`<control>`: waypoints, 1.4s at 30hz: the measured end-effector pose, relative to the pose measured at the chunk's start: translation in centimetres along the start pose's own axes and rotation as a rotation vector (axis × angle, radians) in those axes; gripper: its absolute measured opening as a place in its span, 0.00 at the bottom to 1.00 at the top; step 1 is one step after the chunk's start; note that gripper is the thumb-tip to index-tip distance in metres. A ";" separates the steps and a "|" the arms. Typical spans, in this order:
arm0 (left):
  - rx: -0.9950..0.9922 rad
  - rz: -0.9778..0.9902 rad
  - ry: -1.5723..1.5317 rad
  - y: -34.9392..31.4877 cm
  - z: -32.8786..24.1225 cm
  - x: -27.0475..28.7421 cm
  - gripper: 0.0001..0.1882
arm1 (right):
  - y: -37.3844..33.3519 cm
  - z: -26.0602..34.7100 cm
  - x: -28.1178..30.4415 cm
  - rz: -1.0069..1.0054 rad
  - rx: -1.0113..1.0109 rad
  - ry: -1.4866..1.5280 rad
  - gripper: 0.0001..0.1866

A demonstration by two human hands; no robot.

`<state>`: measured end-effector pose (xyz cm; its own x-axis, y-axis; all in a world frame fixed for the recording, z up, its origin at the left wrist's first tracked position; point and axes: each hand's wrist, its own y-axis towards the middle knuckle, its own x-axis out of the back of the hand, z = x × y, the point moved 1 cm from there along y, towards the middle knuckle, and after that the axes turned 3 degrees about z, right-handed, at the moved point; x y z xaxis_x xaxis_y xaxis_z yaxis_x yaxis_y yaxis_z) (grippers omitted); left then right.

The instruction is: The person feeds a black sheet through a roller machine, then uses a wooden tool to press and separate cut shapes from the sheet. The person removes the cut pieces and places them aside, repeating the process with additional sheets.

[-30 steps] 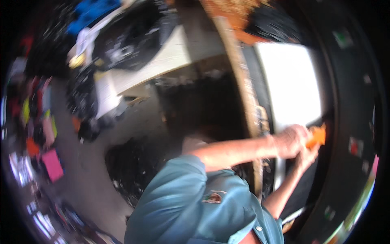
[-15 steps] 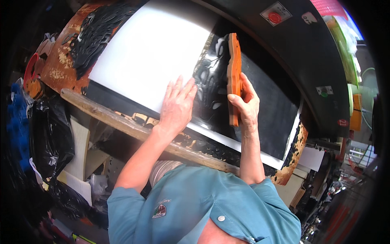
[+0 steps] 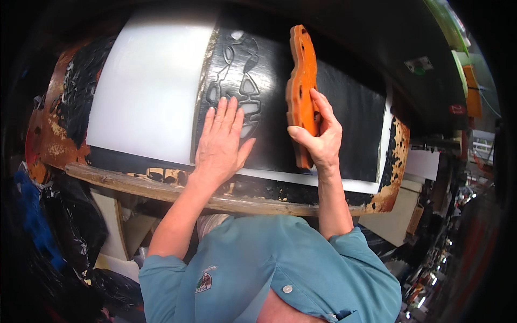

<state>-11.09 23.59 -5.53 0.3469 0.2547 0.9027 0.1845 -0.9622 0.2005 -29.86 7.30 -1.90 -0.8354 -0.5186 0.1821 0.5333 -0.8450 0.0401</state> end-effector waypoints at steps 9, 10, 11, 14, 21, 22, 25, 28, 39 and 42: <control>0.000 0.026 0.008 0.6 -0.4 0.2 0.38 | -1.1 -2.7 -3.2 -0.083 0.153 -0.783 0.50; 0.002 0.027 0.010 0.5 -0.3 0.2 0.38 | -1.2 -2.6 -3.1 -0.090 0.166 -0.782 0.50; 0.001 0.035 0.003 0.6 -0.3 0.2 0.39 | -1.2 -2.6 -3.2 -0.098 0.197 -0.778 0.49; -0.007 0.027 0.005 0.4 -0.2 0.0 0.39 | -1.2 -2.4 -3.3 -0.102 0.188 -0.746 0.48; -0.037 -0.030 -0.024 0.5 -0.2 -0.3 0.34 | -1.1 -3.3 -2.6 -0.069 0.244 -0.764 0.49; -0.058 -0.054 -0.050 0.2 -0.5 -0.2 0.32 | -1.3 -3.6 -2.2 -0.046 0.236 -0.747 0.50; -0.084 -0.140 -0.227 -1.7 -1.2 0.9 0.25 | -2.7 -4.3 -1.1 -0.040 0.268 -0.653 0.56; -0.137 -0.223 -0.493 -6.6 -3.6 2.4 0.08 | -4.5 -4.6 -0.4 -0.138 0.316 -0.489 0.53; -0.234 -0.274 -0.161 -11.6 -3.8 -3.4 0.11 | -5.4 -2.1 8.7 -0.522 0.453 -0.116 0.09; -0.134 -0.263 -0.135 -12.2 -3.3 -3.3 0.13 | -6.0 1.3 15.1 -0.815 0.598 -0.126 0.14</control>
<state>-17.54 34.15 -9.67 0.4235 0.4985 0.7564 0.1649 -0.8634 0.4768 -45.48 4.67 1.90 -0.9724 0.2326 -0.0193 -0.1840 -0.7129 0.6767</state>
